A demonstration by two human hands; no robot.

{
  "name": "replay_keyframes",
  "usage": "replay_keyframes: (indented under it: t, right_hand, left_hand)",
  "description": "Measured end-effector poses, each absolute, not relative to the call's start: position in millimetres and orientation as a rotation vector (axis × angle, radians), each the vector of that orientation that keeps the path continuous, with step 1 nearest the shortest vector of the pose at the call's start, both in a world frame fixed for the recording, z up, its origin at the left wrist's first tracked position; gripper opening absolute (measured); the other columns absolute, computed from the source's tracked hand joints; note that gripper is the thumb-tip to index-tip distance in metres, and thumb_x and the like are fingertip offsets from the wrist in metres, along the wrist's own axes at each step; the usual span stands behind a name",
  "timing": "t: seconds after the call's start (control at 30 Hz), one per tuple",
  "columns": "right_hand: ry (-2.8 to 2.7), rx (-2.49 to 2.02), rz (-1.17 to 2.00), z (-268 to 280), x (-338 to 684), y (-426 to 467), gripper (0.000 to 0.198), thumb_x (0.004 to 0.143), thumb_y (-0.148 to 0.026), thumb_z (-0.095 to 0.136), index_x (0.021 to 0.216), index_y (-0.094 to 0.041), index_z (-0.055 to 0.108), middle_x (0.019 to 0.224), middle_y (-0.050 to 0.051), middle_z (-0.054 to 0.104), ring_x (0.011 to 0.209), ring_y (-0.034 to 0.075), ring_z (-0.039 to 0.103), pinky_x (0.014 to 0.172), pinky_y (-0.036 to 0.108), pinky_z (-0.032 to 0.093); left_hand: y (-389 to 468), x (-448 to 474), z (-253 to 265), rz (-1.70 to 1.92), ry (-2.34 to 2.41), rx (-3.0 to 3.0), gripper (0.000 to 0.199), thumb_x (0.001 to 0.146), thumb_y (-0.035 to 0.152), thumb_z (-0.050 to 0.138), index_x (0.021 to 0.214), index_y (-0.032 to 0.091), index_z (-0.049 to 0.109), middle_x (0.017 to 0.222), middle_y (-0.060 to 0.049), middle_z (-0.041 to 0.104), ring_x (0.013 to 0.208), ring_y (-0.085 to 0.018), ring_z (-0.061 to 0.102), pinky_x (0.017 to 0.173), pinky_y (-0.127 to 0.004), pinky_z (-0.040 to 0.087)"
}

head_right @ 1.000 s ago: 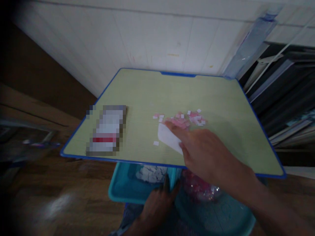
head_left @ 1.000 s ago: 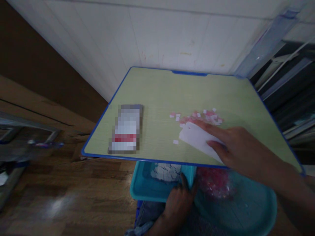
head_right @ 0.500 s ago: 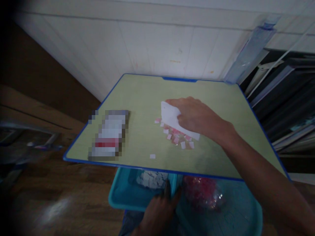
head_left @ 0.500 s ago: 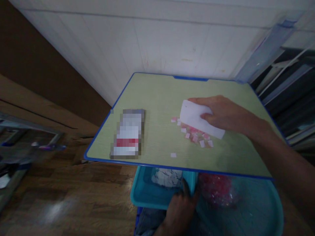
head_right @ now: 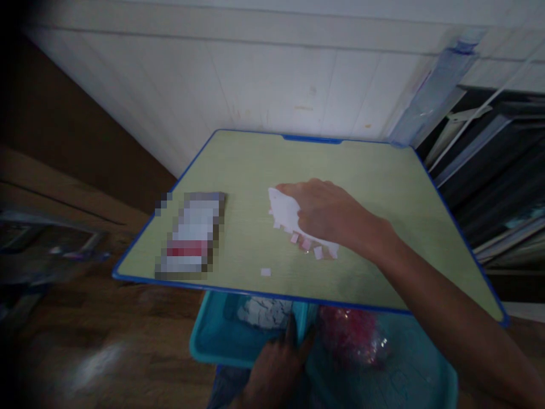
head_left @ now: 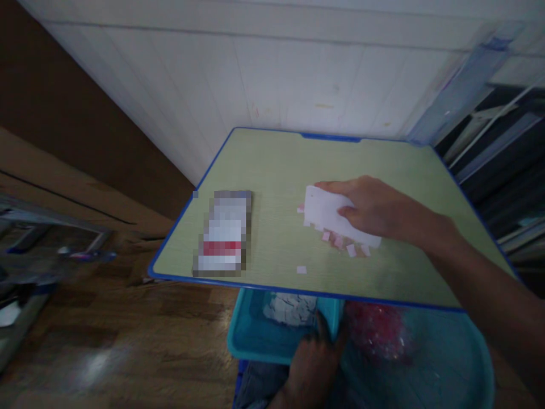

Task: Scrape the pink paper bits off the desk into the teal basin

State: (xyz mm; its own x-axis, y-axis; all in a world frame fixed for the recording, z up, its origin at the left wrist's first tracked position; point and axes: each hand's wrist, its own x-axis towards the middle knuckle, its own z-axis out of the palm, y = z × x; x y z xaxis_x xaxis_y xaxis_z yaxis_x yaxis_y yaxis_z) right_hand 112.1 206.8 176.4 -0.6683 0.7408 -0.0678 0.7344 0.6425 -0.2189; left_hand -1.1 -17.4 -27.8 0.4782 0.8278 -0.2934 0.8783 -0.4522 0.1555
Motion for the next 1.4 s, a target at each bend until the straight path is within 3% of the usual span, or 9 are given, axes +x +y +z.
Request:
replay_keyframes:
  t: [0.1, 0.2, 0.27, 0.53, 0.77, 1.07, 1.3, 1.4]
  right_hand:
    - [-2.833, -1.190, 0.401, 177.3, 109.8, 201.1, 0.060, 0.074, -0.013, 0.048, 0.133, -0.021, 0.052, 0.114, 0.008, 0.067, 0.096, 0.023, 0.063, 0.074, 0.031, 0.046]
    - [-2.779, -1.293, 0.442, 180.4, 107.9, 194.3, 0.061, 0.074, -0.011, 0.047, 0.134, -0.024, 0.051, 0.095, 0.004, 0.073, 0.073, 0.018, 0.065, 0.059, 0.026, 0.044]
    - [-2.788, -1.344, 0.424, 180.3, 107.7, 188.6, 0.061, 0.075, -0.011, 0.046, 0.135, -0.024, 0.050, 0.089, 0.004, 0.073, 0.069, 0.018, 0.065, 0.058, 0.027, 0.043]
    - [-2.802, -1.188, 0.422, 174.3, 121.6, 165.3, 0.061, 0.080, -0.015, 0.048, 0.140, -0.028, 0.044, 0.119, 0.005, 0.066, 0.095, 0.023, 0.064, 0.082, 0.036, 0.047]
    - [-2.798, -1.168, 0.331, 166.5, 130.7, 148.2, 0.063, 0.080, -0.009, 0.046, 0.140, -0.027, 0.042, 0.137, 0.003, 0.053, 0.115, 0.023, 0.055, 0.098, 0.043, 0.041]
    - [-2.778, -1.109, 0.336, 169.0, 128.2, 137.2, 0.061, 0.078, -0.006, 0.045, 0.137, -0.022, 0.046, 0.132, 0.005, 0.057, 0.113, 0.022, 0.057, 0.093, 0.039, 0.047]
    - [-2.782, -1.211, 0.028, 173.9, 137.9, 135.1, 0.071, 0.075, -0.002, 0.044, 0.142, -0.025, 0.039, 0.125, 0.007, 0.062, 0.106, 0.025, 0.062, 0.089, 0.042, 0.048]
    - [-2.755, -1.225, 0.066, 173.2, 136.0, 131.1, 0.069, 0.077, -0.005, 0.045, 0.142, -0.025, 0.039, 0.122, 0.007, 0.064, 0.098, 0.024, 0.065, 0.081, 0.040, 0.052]
  left_hand:
    - [-16.5, -1.1, -25.0, -0.241, 1.439, 2.440, 0.058, 0.091, 0.018, 0.034, 0.145, 0.036, 0.022, 0.126, -0.028, 0.055, 0.069, -0.022, 0.069, 0.057, -0.030, 0.056]
    - [-16.3, -0.9, -22.4, -0.256, 1.437, 2.423, 0.057, 0.092, 0.018, 0.032, 0.145, 0.036, 0.024, 0.126, -0.027, 0.055, 0.068, -0.022, 0.069, 0.056, -0.031, 0.056]
    - [-16.6, -0.7, -22.3, -0.260, 1.438, 2.417, 0.058, 0.092, 0.018, 0.032, 0.146, 0.036, 0.023, 0.126, -0.028, 0.055, 0.068, -0.022, 0.069, 0.054, -0.031, 0.056]
    - [-14.1, -1.5, -19.8, -0.252, 1.412, 2.389, 0.059, 0.090, 0.017, 0.036, 0.145, 0.035, 0.023, 0.125, -0.028, 0.054, 0.069, -0.022, 0.069, 0.056, -0.030, 0.056]
    - [-14.8, -1.5, -20.2, -0.232, 1.416, 2.403, 0.056, 0.091, 0.019, 0.034, 0.145, 0.035, 0.026, 0.123, -0.027, 0.056, 0.067, -0.021, 0.069, 0.055, -0.031, 0.056]
    - [-15.3, -1.0, -19.1, -0.247, 1.420, 2.428, 0.054, 0.092, 0.019, 0.033, 0.144, 0.034, 0.031, 0.119, -0.026, 0.059, 0.068, -0.023, 0.069, 0.056, -0.032, 0.056]
    - [-12.9, -1.2, -16.3, -0.294, 1.399, 2.428, 0.055, 0.092, 0.018, 0.034, 0.144, 0.033, 0.029, 0.124, -0.030, 0.054, 0.065, -0.021, 0.068, 0.054, -0.030, 0.055]
    - [-12.1, -1.6, -14.4, -0.303, 1.379, 2.426, 0.055, 0.091, 0.019, 0.034, 0.145, 0.031, 0.028, 0.124, -0.030, 0.054, 0.067, -0.022, 0.069, 0.056, -0.031, 0.055]
